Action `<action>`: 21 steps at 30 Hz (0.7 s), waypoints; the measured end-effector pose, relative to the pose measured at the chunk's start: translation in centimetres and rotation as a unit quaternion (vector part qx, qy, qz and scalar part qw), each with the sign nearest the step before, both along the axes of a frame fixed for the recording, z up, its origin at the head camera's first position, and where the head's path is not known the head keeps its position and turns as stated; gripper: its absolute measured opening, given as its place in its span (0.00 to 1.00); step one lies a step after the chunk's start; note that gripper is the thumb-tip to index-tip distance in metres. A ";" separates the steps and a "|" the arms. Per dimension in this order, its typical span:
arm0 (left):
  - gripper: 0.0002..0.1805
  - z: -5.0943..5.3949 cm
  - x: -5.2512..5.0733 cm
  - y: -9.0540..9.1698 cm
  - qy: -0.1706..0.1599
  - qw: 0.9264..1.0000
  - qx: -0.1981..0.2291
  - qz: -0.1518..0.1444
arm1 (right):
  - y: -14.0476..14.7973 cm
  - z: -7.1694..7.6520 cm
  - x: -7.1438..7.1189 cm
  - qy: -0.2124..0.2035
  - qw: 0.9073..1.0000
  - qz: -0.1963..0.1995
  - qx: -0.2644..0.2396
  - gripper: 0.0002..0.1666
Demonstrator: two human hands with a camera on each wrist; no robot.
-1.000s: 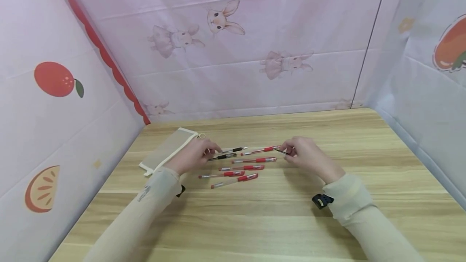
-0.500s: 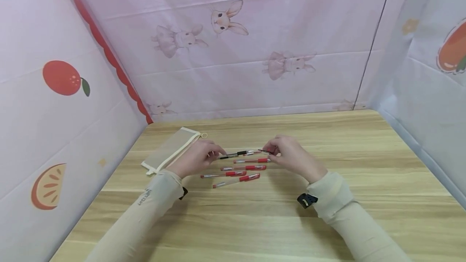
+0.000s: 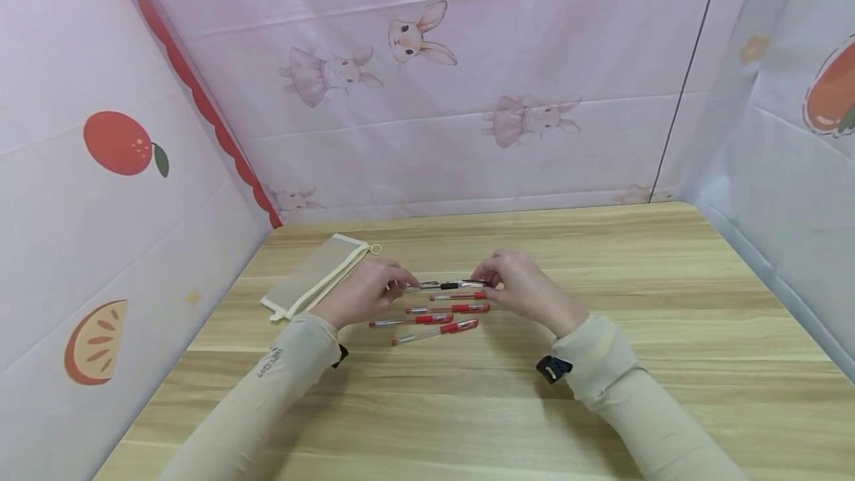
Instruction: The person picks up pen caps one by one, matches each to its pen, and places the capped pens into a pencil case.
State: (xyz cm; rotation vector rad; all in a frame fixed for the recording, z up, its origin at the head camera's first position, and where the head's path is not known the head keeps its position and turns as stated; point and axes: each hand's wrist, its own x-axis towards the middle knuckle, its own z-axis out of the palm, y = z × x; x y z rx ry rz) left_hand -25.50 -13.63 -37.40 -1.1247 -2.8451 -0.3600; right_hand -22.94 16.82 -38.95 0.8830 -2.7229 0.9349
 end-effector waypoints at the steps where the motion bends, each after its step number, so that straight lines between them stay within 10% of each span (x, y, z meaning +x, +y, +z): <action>1: 0.18 0.0 0.0 0.0 0.000 1.000 -0.002 0.000 | -0.1 0.0 0.0 0.001 1.000 0.000 0.002 0.12; 21: 0.22 0.2 0.3 1.6 -0.022 0.999 -0.017 0.016 | -0.6 0.0 -0.4 0.041 0.999 -0.007 0.029 0.11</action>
